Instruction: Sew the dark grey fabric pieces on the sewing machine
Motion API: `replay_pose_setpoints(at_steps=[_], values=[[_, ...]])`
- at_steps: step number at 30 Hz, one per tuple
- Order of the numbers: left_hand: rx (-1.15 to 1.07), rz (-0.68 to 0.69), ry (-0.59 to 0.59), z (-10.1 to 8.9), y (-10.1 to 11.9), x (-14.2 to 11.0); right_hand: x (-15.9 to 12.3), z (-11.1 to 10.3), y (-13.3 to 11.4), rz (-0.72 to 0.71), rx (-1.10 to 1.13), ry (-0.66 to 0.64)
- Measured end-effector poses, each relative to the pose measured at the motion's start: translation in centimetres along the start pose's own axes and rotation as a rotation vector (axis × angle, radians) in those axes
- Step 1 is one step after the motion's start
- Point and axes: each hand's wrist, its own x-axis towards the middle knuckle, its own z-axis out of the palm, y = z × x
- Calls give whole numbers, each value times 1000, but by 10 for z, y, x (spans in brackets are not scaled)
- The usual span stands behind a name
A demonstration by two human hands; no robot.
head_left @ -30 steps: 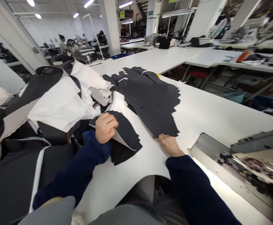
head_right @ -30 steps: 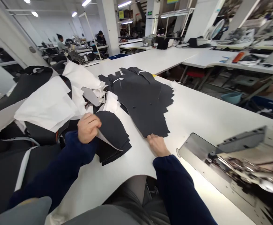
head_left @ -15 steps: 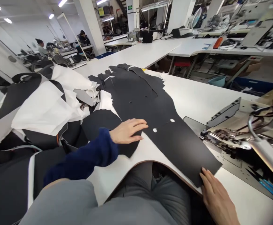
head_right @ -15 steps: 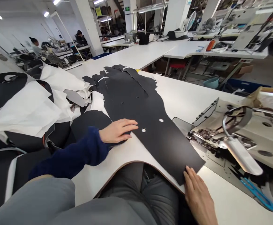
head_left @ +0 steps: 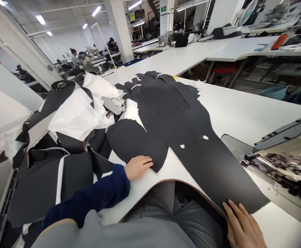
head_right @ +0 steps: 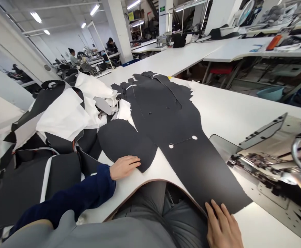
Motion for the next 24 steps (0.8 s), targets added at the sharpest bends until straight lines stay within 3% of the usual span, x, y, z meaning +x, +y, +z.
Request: replay_pose_setpoints(at_steps=[3, 5, 8, 11, 14, 16, 19, 24], values=[[71, 37, 185, -46, -8, 26, -1, -2, -8, -2, -6, 18], [131, 139, 345, -83, -4, 53, -2, -1, -15, 5, -19, 30], [129, 450, 442, -113, 32, 113, -5, 2, -28, 28, -36, 37], [45, 714, 359, -92, 106, 175, -9, 3, -43, 100, -48, 54], [-5, 881, 213, -40, 180, 220, -11, 1, -61, 271, -56, 107], [9, 917, 136, -9, 214, 241, -11, -2, -71, 390, -61, 145], [40, 866, 86, 11, 235, 261, -12, -5, -79, 463, -74, 150], [51, 795, 62, 5, 238, 273, -15, -7, -69, 330, -79, 121]])
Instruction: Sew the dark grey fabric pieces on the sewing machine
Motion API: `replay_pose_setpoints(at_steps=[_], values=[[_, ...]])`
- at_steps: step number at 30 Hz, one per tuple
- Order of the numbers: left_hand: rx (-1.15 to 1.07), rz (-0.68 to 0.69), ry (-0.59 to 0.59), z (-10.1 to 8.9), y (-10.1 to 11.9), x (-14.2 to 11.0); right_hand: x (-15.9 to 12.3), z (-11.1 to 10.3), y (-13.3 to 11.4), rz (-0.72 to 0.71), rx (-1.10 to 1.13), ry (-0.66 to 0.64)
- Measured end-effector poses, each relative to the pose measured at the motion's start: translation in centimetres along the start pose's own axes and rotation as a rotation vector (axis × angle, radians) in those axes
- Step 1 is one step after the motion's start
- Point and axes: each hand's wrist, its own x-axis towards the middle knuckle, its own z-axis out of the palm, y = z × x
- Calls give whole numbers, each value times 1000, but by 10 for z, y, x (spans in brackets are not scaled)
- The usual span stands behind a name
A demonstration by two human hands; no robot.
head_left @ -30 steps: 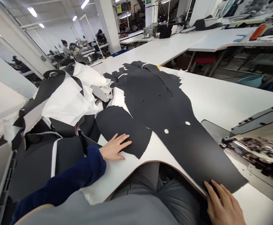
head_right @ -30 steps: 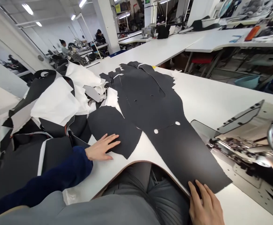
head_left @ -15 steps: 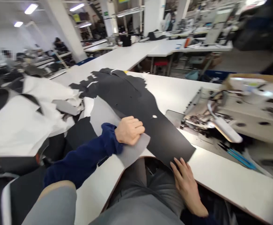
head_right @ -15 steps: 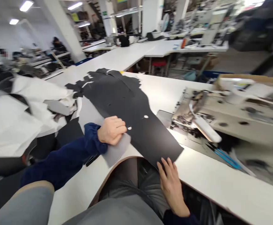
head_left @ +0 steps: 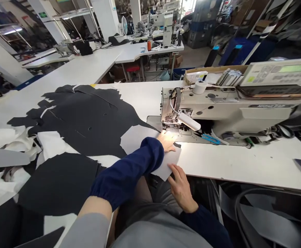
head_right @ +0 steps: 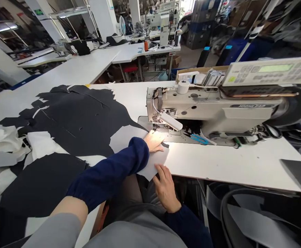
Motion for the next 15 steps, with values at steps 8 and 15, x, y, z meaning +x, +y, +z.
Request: replay_pose_setpoints(at_steps=[8, 15], values=[[-10, -80, -28, 16, -50, -4, 49, 13, 10, -152, -3, -130], [-37, -169, -57, 16, -95, -12, 82, 32, 15, -234, 73, -206]])
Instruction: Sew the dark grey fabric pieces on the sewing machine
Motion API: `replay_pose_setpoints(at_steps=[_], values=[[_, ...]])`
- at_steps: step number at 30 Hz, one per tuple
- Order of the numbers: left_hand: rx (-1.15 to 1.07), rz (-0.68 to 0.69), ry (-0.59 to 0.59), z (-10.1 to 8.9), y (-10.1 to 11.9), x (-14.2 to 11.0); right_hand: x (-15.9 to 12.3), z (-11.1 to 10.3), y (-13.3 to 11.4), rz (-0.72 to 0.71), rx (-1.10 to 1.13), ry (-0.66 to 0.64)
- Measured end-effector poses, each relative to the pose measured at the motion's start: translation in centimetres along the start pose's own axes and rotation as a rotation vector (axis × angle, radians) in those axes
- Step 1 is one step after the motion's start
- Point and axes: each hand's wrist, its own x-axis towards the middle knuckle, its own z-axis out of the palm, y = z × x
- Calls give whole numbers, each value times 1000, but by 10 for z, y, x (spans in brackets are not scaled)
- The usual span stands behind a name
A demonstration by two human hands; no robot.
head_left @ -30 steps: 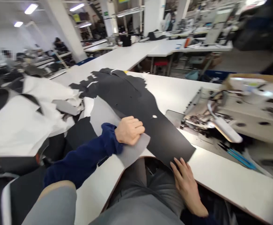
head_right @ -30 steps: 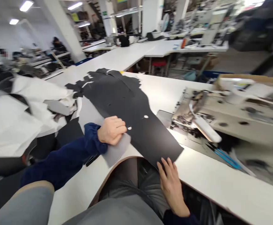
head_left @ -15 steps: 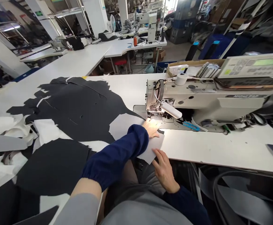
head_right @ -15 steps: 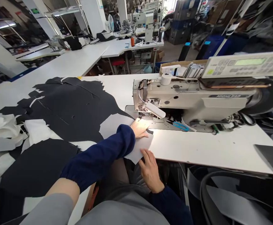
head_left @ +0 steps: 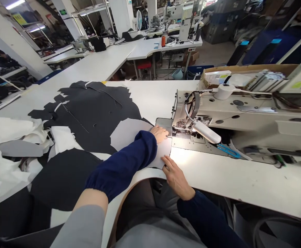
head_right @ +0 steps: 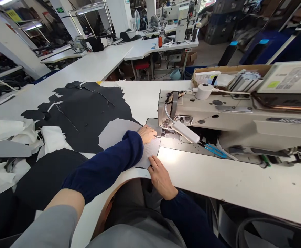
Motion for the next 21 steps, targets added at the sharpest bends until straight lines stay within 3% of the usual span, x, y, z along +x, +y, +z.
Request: replay_pose_setpoints(at_steps=[10, 21], values=[[45, 103, -7, 4, -9, 17, 6, 5, 12, -11, 1, -14], [56, 57, -38, -10, -2, 51, 15, 8, 33, 42, -138, -34]])
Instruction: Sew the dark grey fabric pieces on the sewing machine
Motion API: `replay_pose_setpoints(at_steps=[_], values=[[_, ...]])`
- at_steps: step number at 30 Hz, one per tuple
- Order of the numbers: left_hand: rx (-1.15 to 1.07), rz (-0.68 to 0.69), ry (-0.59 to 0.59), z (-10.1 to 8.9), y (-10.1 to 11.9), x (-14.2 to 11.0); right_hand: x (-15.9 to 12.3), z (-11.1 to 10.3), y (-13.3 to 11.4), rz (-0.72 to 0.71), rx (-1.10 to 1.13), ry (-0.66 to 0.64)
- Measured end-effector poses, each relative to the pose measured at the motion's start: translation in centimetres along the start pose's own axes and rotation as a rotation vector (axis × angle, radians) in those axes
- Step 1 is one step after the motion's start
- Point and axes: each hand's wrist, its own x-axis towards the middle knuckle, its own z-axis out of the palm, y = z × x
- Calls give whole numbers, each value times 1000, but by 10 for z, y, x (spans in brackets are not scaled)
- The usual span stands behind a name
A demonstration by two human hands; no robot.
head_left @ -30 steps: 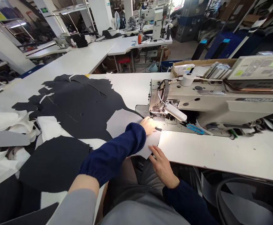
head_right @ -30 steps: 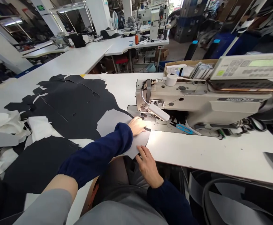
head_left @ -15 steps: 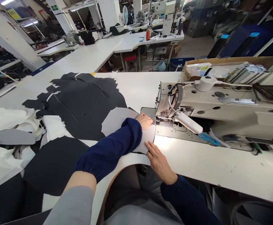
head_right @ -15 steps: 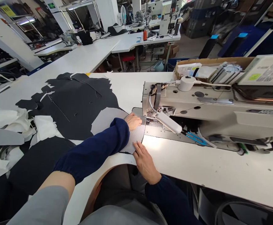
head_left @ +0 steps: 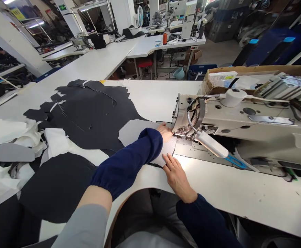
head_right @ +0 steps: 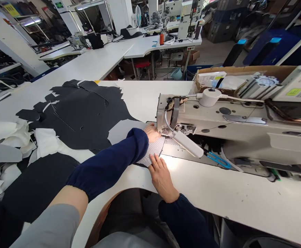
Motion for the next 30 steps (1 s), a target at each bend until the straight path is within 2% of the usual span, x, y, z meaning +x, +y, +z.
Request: replay_pose_setpoints(at_steps=[11, 14, 17, 21, 23, 26, 30], values=[[-65, -32, -67, -2, -5, 10, 5, 1, 5, 34, 11, 24], [-63, -17, -32, -4, -6, 6, 6, 2, 4, 39, 16, 61], [-72, 58, 9, -7, -3, -23, 7, 0, 0, 36, 36, 114], [-117, 290, -64, -2, 6, -88, 5, -4, -8, 151, 72, 178], [-103, 315, -91, 5, 10, -113, 2, -6, -14, 199, 67, 160], [-77, 261, -91, 17, 16, -129, -5, -7, -26, 203, 45, 114], [-40, 227, -114, 22, 22, -125, -11, -2, -41, 147, -7, 156]])
